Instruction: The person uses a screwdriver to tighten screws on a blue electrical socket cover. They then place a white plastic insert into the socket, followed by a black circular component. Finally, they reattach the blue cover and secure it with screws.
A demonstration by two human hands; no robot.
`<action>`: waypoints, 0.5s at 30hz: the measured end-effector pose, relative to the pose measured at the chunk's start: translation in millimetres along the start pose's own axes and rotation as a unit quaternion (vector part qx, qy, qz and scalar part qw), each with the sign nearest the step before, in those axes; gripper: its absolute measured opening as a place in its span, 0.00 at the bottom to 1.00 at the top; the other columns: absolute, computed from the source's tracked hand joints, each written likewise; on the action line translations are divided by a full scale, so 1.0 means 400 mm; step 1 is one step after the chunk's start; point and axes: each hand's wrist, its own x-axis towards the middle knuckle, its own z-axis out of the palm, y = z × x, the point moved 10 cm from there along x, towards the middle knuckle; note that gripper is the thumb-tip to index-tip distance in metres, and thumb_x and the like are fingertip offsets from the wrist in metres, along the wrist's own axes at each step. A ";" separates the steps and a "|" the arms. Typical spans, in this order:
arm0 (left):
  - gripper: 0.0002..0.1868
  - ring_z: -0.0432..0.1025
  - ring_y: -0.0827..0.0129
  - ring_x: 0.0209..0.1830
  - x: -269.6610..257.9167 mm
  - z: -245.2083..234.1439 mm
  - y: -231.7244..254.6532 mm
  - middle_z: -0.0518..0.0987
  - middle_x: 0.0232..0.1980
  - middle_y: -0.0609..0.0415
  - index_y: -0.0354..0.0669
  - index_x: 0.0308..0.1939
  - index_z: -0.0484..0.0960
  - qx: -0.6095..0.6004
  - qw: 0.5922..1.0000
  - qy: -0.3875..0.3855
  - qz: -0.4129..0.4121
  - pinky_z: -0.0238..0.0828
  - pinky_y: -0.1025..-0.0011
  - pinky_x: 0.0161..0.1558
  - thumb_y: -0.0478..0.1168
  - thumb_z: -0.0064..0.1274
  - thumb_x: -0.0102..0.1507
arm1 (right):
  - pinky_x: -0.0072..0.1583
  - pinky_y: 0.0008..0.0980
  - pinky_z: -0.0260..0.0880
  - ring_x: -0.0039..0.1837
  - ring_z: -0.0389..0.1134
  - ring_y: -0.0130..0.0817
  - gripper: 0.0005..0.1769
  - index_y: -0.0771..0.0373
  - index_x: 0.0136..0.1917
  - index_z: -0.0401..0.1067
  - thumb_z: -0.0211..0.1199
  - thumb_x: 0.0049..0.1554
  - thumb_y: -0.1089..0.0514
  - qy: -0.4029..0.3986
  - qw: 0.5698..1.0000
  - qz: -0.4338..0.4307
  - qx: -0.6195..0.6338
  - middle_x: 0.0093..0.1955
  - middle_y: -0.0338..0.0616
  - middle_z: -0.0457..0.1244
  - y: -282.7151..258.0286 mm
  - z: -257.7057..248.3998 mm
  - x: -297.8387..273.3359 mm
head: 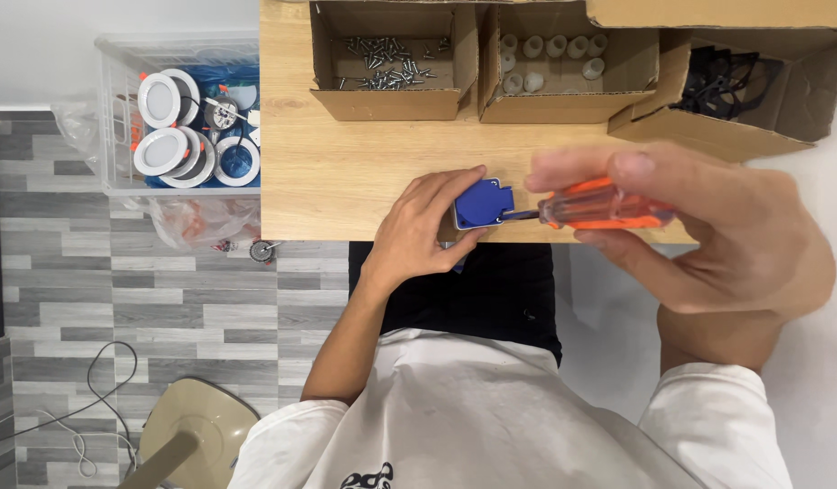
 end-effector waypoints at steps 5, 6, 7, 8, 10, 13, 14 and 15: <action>0.30 0.79 0.52 0.67 -0.002 0.002 0.011 0.80 0.70 0.48 0.51 0.78 0.70 0.025 1.000 0.003 0.019 0.74 0.53 0.69 0.49 0.61 0.74 | 0.57 0.31 0.86 0.70 0.81 0.53 0.43 0.58 0.83 0.54 0.75 0.66 0.75 0.075 0.992 0.025 -0.098 0.69 0.67 0.70 0.014 -0.009 -0.015; 0.30 0.79 0.52 0.66 -0.003 0.000 0.012 0.80 0.69 0.49 0.51 0.78 0.71 0.027 0.999 0.009 0.022 0.75 0.53 0.69 0.49 0.61 0.74 | 0.43 0.22 0.78 0.65 0.83 0.50 0.42 0.61 0.79 0.60 0.86 0.65 0.70 0.122 0.978 0.023 -0.169 0.65 0.66 0.71 0.008 -0.020 -0.023; 0.30 0.79 0.52 0.66 -0.003 0.001 0.012 0.80 0.69 0.49 0.51 0.78 0.71 0.027 0.999 0.008 0.022 0.75 0.53 0.69 0.49 0.61 0.74 | 0.43 0.22 0.78 0.65 0.83 0.50 0.42 0.61 0.79 0.60 0.86 0.65 0.70 0.123 0.978 0.023 -0.169 0.65 0.66 0.71 0.023 -0.017 -0.024; 0.29 0.79 0.52 0.67 -0.002 -0.002 0.014 0.80 0.70 0.48 0.50 0.77 0.71 0.023 0.999 0.015 0.027 0.74 0.54 0.70 0.48 0.62 0.73 | 0.50 0.29 0.80 0.61 0.80 0.49 0.45 0.61 0.80 0.60 0.89 0.65 0.68 0.130 0.976 -0.007 -0.176 0.64 0.65 0.68 0.022 -0.016 -0.025; 0.29 0.79 0.53 0.68 -0.002 -0.004 0.015 0.81 0.71 0.48 0.48 0.76 0.72 0.018 0.999 0.021 0.032 0.74 0.54 0.70 0.47 0.63 0.73 | 0.57 0.37 0.81 0.58 0.77 0.48 0.48 0.60 0.81 0.60 0.93 0.64 0.65 0.138 0.973 -0.038 -0.182 0.62 0.64 0.66 0.029 -0.007 -0.027; 0.30 0.79 0.51 0.68 -0.004 -0.001 0.013 0.80 0.70 0.45 0.47 0.77 0.72 0.013 0.999 0.021 0.034 0.74 0.55 0.69 0.47 0.63 0.73 | 0.50 0.31 0.76 0.47 0.71 0.36 0.42 0.58 0.77 0.65 0.94 0.65 0.59 0.168 0.959 -0.059 -0.218 0.57 0.61 0.65 0.020 0.000 -0.025; 0.30 0.79 0.51 0.67 -0.004 0.000 0.013 0.80 0.70 0.45 0.47 0.77 0.71 0.018 0.999 0.020 0.036 0.74 0.55 0.69 0.48 0.62 0.74 | 0.50 0.30 0.78 0.48 0.73 0.37 0.40 0.59 0.75 0.65 0.93 0.64 0.58 0.179 0.959 -0.046 -0.215 0.57 0.62 0.65 0.017 -0.001 -0.020; 0.30 0.79 0.51 0.67 -0.005 0.002 0.013 0.80 0.71 0.46 0.47 0.78 0.71 0.022 0.999 0.019 0.039 0.74 0.55 0.68 0.49 0.61 0.75 | 0.51 0.29 0.79 0.49 0.75 0.37 0.38 0.60 0.73 0.66 0.91 0.64 0.56 0.189 0.959 -0.033 -0.211 0.58 0.64 0.65 0.016 -0.002 -0.015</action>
